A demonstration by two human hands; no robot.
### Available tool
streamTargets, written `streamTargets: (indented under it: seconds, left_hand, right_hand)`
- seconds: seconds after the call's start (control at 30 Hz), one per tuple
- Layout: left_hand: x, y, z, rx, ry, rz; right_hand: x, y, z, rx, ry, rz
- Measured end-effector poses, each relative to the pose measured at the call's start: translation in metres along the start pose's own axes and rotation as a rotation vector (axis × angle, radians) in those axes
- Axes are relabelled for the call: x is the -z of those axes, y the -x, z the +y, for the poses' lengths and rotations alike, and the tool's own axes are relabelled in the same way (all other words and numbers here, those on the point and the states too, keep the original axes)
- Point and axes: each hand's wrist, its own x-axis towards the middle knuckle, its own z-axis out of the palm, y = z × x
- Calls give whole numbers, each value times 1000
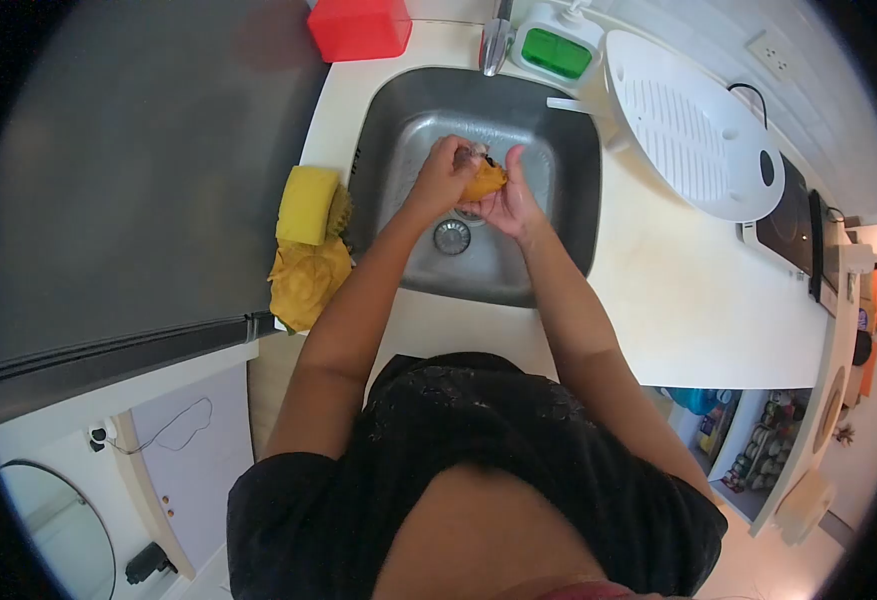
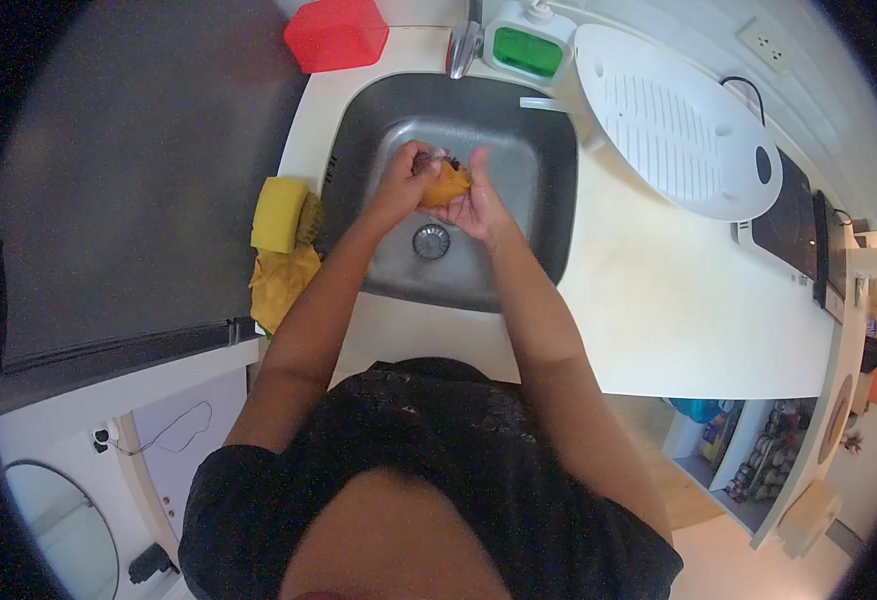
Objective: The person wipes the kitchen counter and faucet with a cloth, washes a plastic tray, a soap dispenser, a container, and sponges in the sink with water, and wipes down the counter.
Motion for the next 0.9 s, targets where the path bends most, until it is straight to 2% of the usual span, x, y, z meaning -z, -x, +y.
streamTargets:
  seconds: [0.07,0.1,0.17,0.2,0.27,0.3,0.37,0.47,0.67,0.77,0.9]
  left_hand:
    - [-2,-1,-2,-332,-505,272]
    - [-4,1,2,-333,-505,274]
    - [-9,6,8,-127,-461,226]
    - [-10,6,11,-127,-458,220]
    - [-9,4,15,102,-85,-152]
    - [-10,4,19,103,-83,-156]
    - [-14,4,27,-62,102,-437]
    - [-18,8,55,13,253,-537]
    - [-20,11,94,95,193,-423]
    - [-23,3,89,108,195,-386]
    - [-25,-3,81,57,185,-361]
  right_hand:
    - [0,3,1,-63,206,-121]
    - [-5,7,0,-64,208,-121]
    - [-13,16,-5,-71,372,-103]
    - [-13,19,-6,-69,371,-97]
    - [-13,24,-10,-118,412,-152]
    - [-14,26,-10,-118,411,-148]
    - [-15,32,-8,-145,458,-148]
    - [-9,35,-2,-114,402,-103]
    - [-27,42,-2,-50,458,-69]
    - [-44,43,-2,-12,493,73]
    - [-41,38,-3,-30,517,21]
